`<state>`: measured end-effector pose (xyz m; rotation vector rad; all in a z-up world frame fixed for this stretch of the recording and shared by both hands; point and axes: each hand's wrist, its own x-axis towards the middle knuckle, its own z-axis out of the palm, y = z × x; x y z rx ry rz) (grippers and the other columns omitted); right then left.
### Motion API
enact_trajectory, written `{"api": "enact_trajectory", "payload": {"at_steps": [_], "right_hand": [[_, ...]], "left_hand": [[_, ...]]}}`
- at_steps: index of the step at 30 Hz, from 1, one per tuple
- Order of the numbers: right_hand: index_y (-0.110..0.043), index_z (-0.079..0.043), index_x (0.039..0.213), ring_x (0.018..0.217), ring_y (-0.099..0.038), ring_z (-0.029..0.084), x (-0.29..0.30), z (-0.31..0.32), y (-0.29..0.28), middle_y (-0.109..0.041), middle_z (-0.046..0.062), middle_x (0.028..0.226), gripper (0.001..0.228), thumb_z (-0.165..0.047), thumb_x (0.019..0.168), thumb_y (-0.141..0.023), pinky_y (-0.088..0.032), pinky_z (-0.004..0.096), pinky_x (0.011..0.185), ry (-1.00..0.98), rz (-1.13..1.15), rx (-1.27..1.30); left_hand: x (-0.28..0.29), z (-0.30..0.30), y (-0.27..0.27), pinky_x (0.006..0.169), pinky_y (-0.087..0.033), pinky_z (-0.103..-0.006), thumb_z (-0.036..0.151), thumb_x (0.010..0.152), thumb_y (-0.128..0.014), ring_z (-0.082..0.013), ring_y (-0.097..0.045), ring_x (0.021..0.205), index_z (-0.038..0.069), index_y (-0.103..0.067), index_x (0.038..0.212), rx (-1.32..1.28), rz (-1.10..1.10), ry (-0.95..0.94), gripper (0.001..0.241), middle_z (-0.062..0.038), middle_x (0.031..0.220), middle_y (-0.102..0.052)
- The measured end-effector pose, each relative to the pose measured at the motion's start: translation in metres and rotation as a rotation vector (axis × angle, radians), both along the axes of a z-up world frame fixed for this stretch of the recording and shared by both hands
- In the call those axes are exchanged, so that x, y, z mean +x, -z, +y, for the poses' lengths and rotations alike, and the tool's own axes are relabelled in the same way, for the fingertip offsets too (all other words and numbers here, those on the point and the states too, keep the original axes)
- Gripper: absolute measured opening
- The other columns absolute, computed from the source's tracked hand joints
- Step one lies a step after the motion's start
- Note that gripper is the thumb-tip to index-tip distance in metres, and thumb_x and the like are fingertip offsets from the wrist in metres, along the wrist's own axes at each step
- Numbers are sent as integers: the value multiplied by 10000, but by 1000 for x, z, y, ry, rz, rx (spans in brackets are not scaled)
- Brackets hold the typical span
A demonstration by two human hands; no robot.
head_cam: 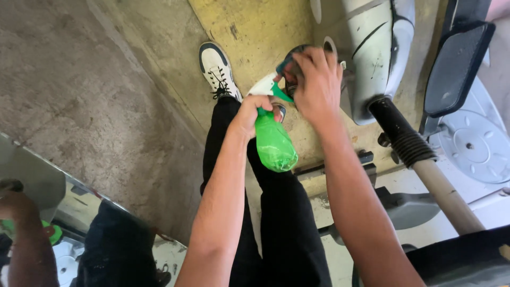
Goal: Cleaning and wiping down various gym equipment using a spray bottle and a cloth.
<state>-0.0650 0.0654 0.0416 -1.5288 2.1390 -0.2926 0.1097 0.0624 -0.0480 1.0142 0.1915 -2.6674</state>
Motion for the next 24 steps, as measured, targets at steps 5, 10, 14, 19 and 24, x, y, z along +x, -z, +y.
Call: {"api": "enact_trajectory", "payload": {"at_steps": [5,10,14,19,24], "right_hand": [[-747,-93,1110,1200,-553,344,-3,-2,-8,-675,77,1203,251,-34,872,-692,-409,504,958,-2,-25,133],[-718,-54,1139,1231,-575,338,5,38,-20,-699,61,1313,332,70,845,-628,-426,483,985,-9,-185,22],[-700,-51,1233,1209,-591,366,0,27,-25,-625,144,1258,426,110,850,-609,-483,453,1060,87,-175,-153],[-661,-27,1287,1199,-575,376,-2,-5,-22,-608,120,1240,355,85,953,-626,-452,473,1093,228,-21,-255],[-740,-93,1212,1180,-516,374,-6,15,5,-601,120,1240,270,-88,947,-796,-431,504,1003,3,-22,-153]], "left_hand": [[8,30,34,679,-548,-424,81,817,-587,-272,-646,680,-3,-484,1447,0,-52,51,644,-191,882,-653],[-7,8,-9,560,-520,-342,94,812,-678,-184,-612,582,202,-504,1468,-185,-200,104,687,-87,890,-697],[-14,24,10,567,-542,-341,8,835,-706,-168,-633,625,-40,-607,1338,-221,-205,132,515,-95,894,-707],[-20,16,11,537,-505,-289,-42,806,-723,-131,-627,620,30,-594,1339,-447,-264,216,553,-63,882,-706],[-19,8,-11,477,-453,-298,-67,819,-674,-122,-552,553,124,-475,1429,-517,-170,345,669,-55,871,-648]]}}
